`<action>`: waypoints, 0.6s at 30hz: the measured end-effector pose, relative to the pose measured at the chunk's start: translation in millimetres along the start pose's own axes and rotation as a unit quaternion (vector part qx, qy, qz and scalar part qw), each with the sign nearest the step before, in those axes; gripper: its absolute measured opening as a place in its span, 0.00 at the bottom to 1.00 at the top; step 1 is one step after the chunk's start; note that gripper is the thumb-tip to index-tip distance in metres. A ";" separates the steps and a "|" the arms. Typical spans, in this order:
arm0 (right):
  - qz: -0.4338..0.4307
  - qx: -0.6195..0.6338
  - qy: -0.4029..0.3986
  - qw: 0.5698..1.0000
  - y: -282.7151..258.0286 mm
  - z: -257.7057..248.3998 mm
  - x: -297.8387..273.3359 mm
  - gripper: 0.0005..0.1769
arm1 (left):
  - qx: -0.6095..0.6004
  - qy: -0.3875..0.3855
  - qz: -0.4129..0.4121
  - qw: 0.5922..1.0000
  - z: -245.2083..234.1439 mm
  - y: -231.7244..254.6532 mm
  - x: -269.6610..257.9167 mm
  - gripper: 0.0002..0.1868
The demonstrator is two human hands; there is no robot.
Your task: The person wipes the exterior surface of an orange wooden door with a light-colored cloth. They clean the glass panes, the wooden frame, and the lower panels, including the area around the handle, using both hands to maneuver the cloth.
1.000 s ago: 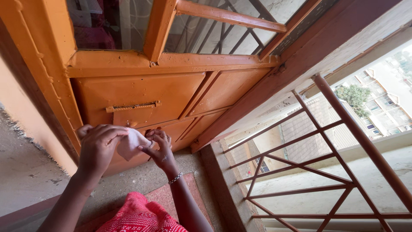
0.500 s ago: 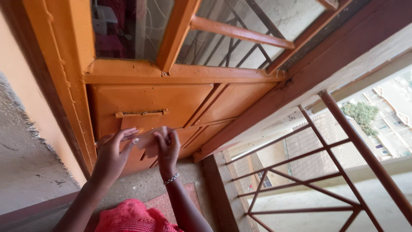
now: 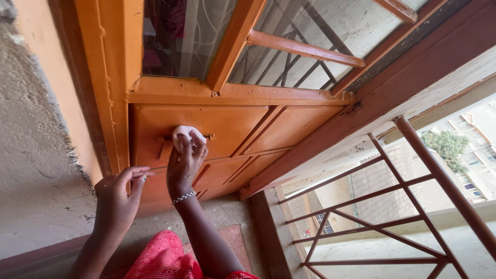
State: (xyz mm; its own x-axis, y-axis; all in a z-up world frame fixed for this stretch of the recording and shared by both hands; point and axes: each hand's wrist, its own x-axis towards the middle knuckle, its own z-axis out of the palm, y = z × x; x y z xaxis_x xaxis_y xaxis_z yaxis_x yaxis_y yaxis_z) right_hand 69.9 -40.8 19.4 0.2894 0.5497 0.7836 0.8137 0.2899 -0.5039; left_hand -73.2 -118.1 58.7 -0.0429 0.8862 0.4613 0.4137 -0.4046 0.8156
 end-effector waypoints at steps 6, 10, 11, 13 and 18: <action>-0.195 -0.104 -0.089 0.971 38.6 -3.4 -4.6 0.14 | 0.015 -0.041 -0.010 0.999 1.3 -4.1 -4.2 0.07; -0.182 -0.194 -0.022 0.964 89.7 -19.1 9.5 0.17 | 0.014 -0.049 0.008 0.999 9.3 -12.9 -6.5 0.06; -0.152 -0.215 -0.018 0.965 99.4 -27.7 14.8 0.19 | 0.017 -0.053 0.006 0.998 10.3 -16.0 -6.5 0.06; -0.102 -0.220 -0.011 0.970 100.7 -34.2 14.3 0.22 | 0.019 -0.058 0.001 0.998 13.5 -19.8 -9.4 0.07; -0.058 -0.180 -0.012 0.982 59.2 -28.1 6.8 0.27 | 0.018 -0.054 0.011 0.998 27.9 -18.9 -10.5 0.06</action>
State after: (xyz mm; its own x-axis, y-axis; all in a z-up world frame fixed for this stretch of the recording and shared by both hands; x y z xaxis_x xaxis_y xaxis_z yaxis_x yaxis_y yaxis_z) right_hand 134.2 -41.9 5.0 0.1749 0.5492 0.8172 0.9674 0.0584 -0.2464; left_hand -55.2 -113.5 28.7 0.0636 0.8966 0.4382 0.4453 -0.4184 0.7916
